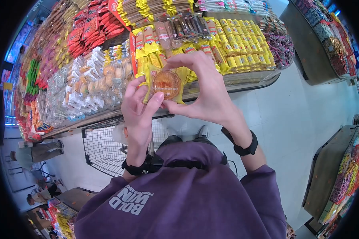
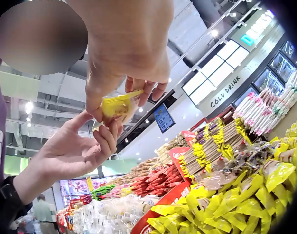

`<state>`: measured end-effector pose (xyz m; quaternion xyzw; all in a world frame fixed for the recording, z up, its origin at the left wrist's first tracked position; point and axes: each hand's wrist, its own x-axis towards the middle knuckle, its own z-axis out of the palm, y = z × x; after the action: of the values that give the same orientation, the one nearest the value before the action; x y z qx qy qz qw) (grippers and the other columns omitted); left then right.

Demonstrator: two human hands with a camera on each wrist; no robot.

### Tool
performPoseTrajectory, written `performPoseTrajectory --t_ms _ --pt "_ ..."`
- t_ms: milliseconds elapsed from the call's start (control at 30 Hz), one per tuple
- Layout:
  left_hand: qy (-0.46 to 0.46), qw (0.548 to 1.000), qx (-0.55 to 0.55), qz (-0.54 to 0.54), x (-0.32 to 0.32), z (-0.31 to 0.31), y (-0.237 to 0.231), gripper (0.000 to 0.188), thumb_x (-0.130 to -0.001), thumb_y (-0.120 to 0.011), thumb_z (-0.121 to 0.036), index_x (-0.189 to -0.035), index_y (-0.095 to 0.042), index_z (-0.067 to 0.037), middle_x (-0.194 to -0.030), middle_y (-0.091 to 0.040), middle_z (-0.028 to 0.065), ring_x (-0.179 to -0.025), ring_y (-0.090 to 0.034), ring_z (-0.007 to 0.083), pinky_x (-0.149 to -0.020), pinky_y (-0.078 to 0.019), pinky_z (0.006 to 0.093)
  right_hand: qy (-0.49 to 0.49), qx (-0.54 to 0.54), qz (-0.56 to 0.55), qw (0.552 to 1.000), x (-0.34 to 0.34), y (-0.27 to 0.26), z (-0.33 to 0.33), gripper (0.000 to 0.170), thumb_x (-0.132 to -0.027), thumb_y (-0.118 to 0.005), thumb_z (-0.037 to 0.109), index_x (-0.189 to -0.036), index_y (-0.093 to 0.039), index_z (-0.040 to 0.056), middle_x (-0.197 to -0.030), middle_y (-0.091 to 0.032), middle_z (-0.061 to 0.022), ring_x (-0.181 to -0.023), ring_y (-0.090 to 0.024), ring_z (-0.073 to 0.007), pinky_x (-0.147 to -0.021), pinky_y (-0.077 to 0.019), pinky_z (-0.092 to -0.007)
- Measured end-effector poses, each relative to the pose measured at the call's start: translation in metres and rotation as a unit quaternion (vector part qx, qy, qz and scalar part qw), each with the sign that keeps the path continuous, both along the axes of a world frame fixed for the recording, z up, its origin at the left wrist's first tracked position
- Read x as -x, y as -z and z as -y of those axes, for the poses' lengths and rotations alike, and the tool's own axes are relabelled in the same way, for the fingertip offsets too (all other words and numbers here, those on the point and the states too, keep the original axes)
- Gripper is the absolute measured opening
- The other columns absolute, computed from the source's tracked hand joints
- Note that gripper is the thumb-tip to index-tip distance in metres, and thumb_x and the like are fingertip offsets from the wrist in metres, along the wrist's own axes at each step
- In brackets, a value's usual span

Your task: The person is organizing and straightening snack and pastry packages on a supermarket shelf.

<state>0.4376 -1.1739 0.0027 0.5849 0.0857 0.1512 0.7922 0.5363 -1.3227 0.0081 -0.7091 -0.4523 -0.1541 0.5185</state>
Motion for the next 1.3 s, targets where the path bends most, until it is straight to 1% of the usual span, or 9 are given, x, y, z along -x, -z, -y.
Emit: performPoseTrajectory --t_ms 133,267,400,500,600,700,967,1200,1300 --pt "-0.013 0.998 -0.02 0.049 0.01 -0.023 0.002 0.052 -0.087 -0.071 -0.005 -0.129 -0.041 0.004 -0.111 -0.065 0.0141 -0.102 -0.063 0.0152 -0.085 -0.0511 0.0265 -0.005 0.012 0.001 1.0 0.005 -0.011 -0.023 0.066 -0.06 -0.086 0.017 -0.117 -0.055 0.004 -0.11 -0.064 -0.0101 -0.103 -0.06 -0.0274 -0.09 -0.0474 -0.0375" --pt "-0.056 0.988 -0.143 -0.014 0.033 -0.059 0.034 0.026 -0.087 -0.072 -0.009 -0.107 -0.059 0.002 -0.087 -0.067 0.0074 -0.077 -0.063 0.01 -0.069 -0.0492 0.0227 -0.009 0.046 -0.076 0.996 0.004 -0.004 -0.041 0.067 -0.062 -0.086 0.015 -0.119 -0.052 0.0025 -0.109 -0.063 -0.0109 -0.103 -0.061 -0.0239 -0.092 -0.0474 -0.0372" --pt "-0.062 0.802 -0.569 -0.171 0.079 -0.102 0.077 0.026 -0.085 -0.073 -0.021 -0.087 -0.063 0.003 -0.078 -0.066 0.0142 -0.069 -0.066 0.0259 -0.063 -0.053 0.0351 -0.073 0.045 -0.195 0.977 0.011 0.018 -0.059 0.07 -0.063 -0.086 0.013 -0.122 -0.047 0.0034 -0.109 -0.063 -0.0091 -0.108 -0.059 -0.0206 -0.099 -0.0431 -0.0368" --pt "0.024 0.71 -0.646 -0.279 0.119 -0.128 0.127 0.036 -0.086 -0.07 -0.031 -0.09 -0.064 0.003 -0.079 -0.067 0.0145 -0.076 -0.068 0.0315 -0.066 -0.0544 0.0419 -0.159 0.002 -0.345 0.925 0.022 0.042 -0.078 0.07 -0.067 -0.085 0.011 -0.124 -0.045 0.0039 -0.112 -0.06 -0.0066 -0.113 -0.057 -0.0176 -0.106 -0.0363 -0.0372" --pt "0.108 0.679 -0.627 -0.367 0.149 -0.143 0.157 0.04 -0.086 -0.069 -0.035 -0.091 -0.065 0.004 -0.081 -0.068 0.0162 -0.081 -0.069 0.0331 -0.069 -0.0548 0.0435 -0.221 -0.015 -0.429 0.876 0.036 0.06 -0.102 0.068 -0.07 -0.085 0.009 -0.124 -0.045 0.0033 -0.113 -0.06 -0.007 -0.112 -0.057 -0.0172 -0.107 -0.0366 -0.0373" --pt "0.157 0.703 -0.603 -0.342 0.167 -0.159 0.21 0.039 -0.084 -0.07 -0.034 -0.089 -0.062 0.004 -0.083 -0.067 0.0198 -0.08 -0.068 0.0382 -0.07 -0.0543 0.0452 -0.244 0.019 -0.416 0.876 0.047 0.062 -0.124 0.067 -0.071 -0.085 0.009 -0.125 -0.045 0.0044 -0.113 -0.06 -0.0059 -0.113 -0.057 -0.0158 -0.107 -0.0363 -0.0368" --pt "0.182 0.723 -0.597 -0.296 0.174 -0.196 0.22 0.039 -0.084 -0.07 -0.036 -0.086 -0.063 0.003 -0.086 -0.066 0.0226 -0.086 -0.065 0.0408 -0.076 -0.0528 0.0467 -0.213 0.058 -0.39 0.894 0.05 0.051 -0.161 0.064 -0.07 -0.086 0.01 -0.122 -0.05 0.006 -0.113 -0.061 -0.0051 -0.111 -0.057 -0.0159 -0.099 -0.0399 -0.0327" --pt "0.182 0.714 -0.599 -0.314 0.182 -0.227 0.222 0.036 -0.077 -0.076 -0.033 -0.086 -0.066 0.0 -0.088 -0.066 0.0193 -0.089 -0.066 0.038 -0.077 -0.053 0.0455 -0.081 0.183 -0.154 0.968 0.036 0.015 -0.196 0.051 -0.069 -0.086 0.02 -0.111 -0.058 0.0069 -0.11 -0.059 -0.0048 -0.103 -0.057 -0.0179 -0.089 -0.0446 -0.0303" --pt "0.228 0.706 -0.588 -0.323 0.185 -0.245 0.229 0.035 -0.075 -0.078 -0.031 -0.087 -0.068 0.0 -0.088 -0.067 0.0192 -0.089 -0.067 0.0374 -0.079 -0.0539 0.0456 -0.107 0.204 -0.04 0.972 0.024 -0.012 -0.232 0.054 -0.069 -0.084 0.026 -0.111 -0.057 0.0063 -0.107 -0.059 -0.0086 -0.102 -0.054 -0.0271 -0.091 -0.0439 -0.0371"
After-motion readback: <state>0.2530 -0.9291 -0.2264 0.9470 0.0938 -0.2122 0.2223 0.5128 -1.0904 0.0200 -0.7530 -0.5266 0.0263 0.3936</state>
